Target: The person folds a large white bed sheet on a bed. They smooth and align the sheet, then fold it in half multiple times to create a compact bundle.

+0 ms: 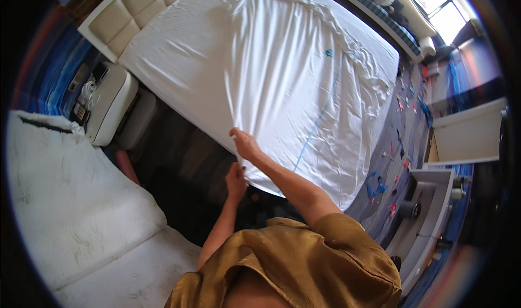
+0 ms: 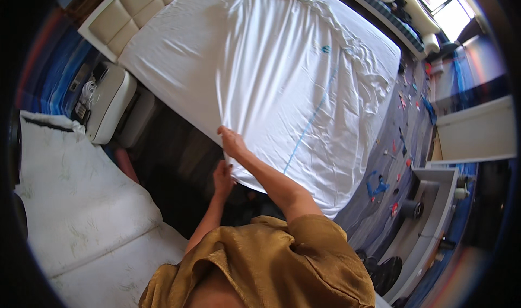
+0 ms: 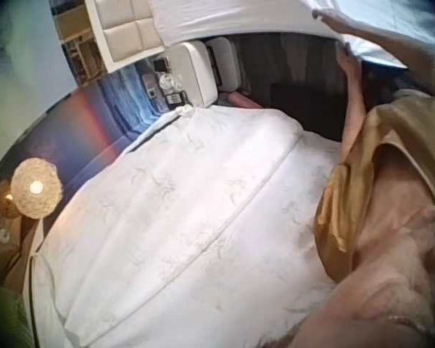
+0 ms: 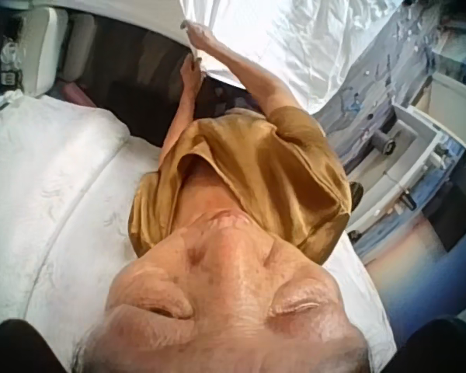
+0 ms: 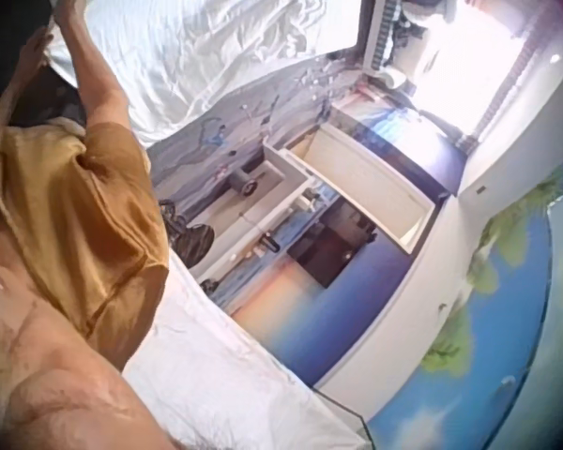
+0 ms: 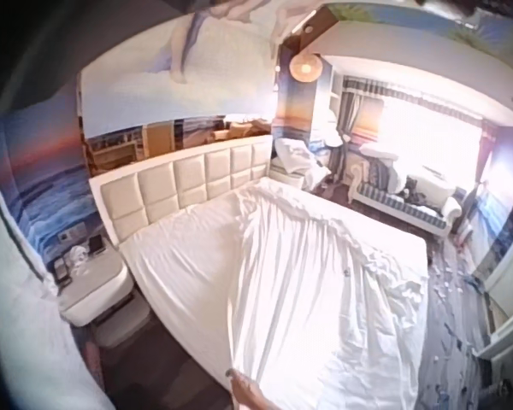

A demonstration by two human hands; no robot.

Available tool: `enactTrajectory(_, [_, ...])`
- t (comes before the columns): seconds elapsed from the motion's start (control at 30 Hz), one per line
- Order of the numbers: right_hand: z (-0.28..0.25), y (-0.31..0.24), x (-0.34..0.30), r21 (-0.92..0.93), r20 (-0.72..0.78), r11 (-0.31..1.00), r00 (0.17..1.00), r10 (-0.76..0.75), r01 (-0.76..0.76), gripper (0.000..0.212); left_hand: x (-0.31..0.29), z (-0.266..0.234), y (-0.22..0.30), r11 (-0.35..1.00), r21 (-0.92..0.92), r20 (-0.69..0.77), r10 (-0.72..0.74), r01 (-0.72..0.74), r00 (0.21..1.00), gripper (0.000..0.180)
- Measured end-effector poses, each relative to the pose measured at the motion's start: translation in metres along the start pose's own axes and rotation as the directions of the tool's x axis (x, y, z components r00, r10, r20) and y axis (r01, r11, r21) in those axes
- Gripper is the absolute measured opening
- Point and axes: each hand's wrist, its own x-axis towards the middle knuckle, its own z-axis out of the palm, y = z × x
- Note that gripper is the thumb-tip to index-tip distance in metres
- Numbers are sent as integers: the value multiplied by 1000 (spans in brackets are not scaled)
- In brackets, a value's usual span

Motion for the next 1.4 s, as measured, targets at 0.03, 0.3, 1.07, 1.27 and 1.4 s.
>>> enactTrajectory(0.03, [2, -3, -2, 56, 10, 998, 1000, -11, 10, 20, 5, -9, 13, 994, -84, -7, -75, 74, 997, 14])
enactTrajectory(0.3, [-58, 92, -69, -25, -238, 985, 958, 160, -171, 34, 100, -113, 25, 988, -122, -393, 42, -97, 918, 19])
enactTrajectory(1.07, [-221, 266, -397, 400, -490, 64, -154, 858, -914, 72, -59, 300, 157, 805, -283, 640, -247, 522, 727, 14])
enactTrajectory(1.27, [-197, 315, -428, 367, -544, 81, -143, 827, -927, 26, -84, 322, 186, 798, -271, 794, -131, 539, 594, 17])
enactTrajectory(1.4, [-218, 289, -420, 333, -591, 135, -95, 801, -933, 20, -63, 300, 111, 958, 195, 701, -285, 209, 654, 16])
